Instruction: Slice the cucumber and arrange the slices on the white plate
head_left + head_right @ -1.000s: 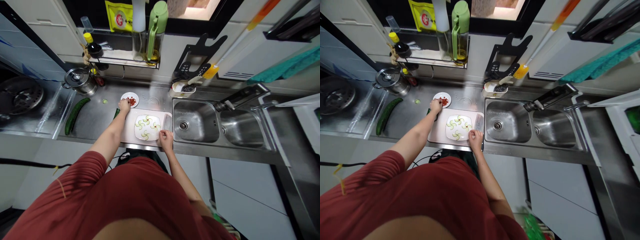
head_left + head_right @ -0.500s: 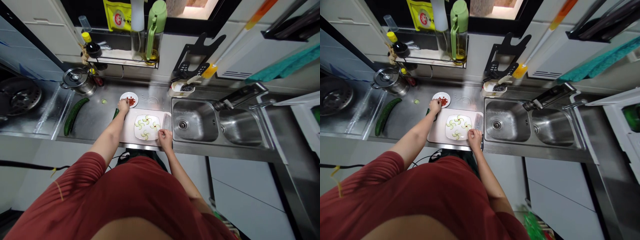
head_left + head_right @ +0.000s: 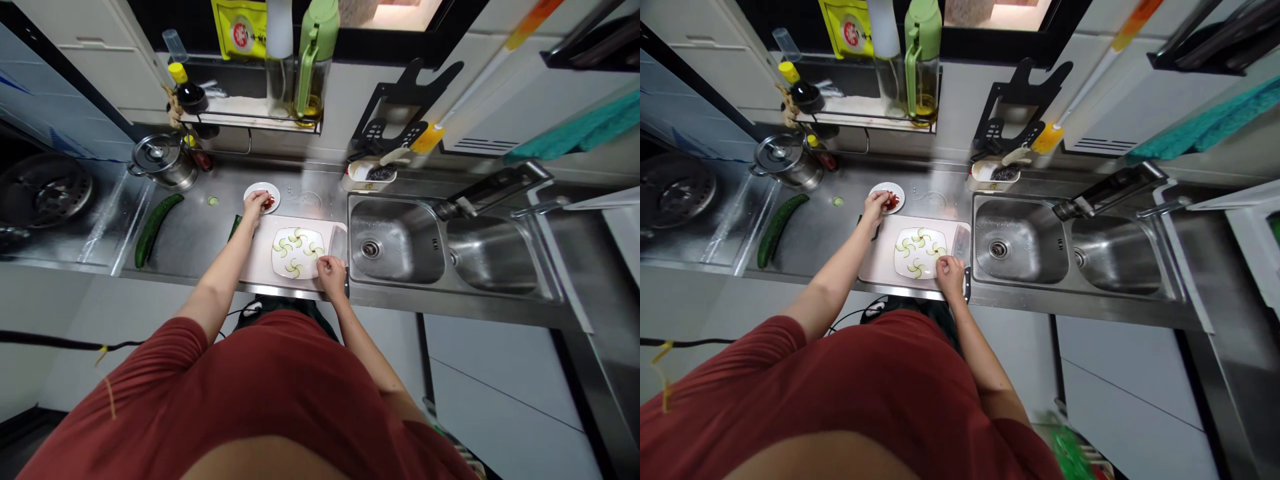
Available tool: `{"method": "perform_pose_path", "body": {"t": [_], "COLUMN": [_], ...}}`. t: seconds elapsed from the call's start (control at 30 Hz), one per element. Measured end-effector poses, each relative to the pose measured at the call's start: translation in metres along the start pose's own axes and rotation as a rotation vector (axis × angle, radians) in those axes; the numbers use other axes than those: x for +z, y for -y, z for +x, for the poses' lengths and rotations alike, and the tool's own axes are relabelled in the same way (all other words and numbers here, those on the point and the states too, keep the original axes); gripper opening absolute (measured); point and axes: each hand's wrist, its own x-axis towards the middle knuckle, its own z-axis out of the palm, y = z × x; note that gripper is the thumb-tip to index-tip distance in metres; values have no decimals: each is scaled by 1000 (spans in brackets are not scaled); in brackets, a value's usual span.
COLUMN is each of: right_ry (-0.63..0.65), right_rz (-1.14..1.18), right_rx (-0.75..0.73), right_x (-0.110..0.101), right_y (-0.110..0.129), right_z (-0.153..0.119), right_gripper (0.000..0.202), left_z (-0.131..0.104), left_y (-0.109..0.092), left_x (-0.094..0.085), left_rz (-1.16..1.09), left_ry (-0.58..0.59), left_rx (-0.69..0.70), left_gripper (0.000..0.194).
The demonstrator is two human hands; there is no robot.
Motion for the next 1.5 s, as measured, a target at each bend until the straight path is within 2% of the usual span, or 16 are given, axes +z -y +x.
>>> {"method": "perform_pose_path", "body": {"t": [0.17,0.3,0.43,0.6,0.77,0.9,1.07,1.27,1.5], "right_ry": [20,16,19,19,33,67,149,292,323], "right_rz": [14,28,30,42,72,77,93,73,114], "right_rx": [11,-6,-12,-19,-20,-46,-120,-180,-222], "right_x": [3,5,7,8,6,3,3,2,-1], "right_y": [1,2,3,7,15,19,22,26,33], "right_z": [1,3,3,5,14,24,29,29,29], "right_gripper": [15,16,16,15,14,16,14,13,18], "left_z": [-19,-34,-50,-82,-117,-137,-152,-160,-164], "left_y": [-15,-20,-20,-10,9,25,34,29,22], "left_x": [8,14,18,22,24,21,17,13,12], "left_rz": [-162,-220,-177,-79,68,157,237,297,352], "left_ry": [111,127,138,208,258,361,461,516,557], "left_rx": [-53,-75,-91,-82,-57,-79,-37,19,75], "left_gripper": [26,25,23,23,22,27,27,26,30]}}
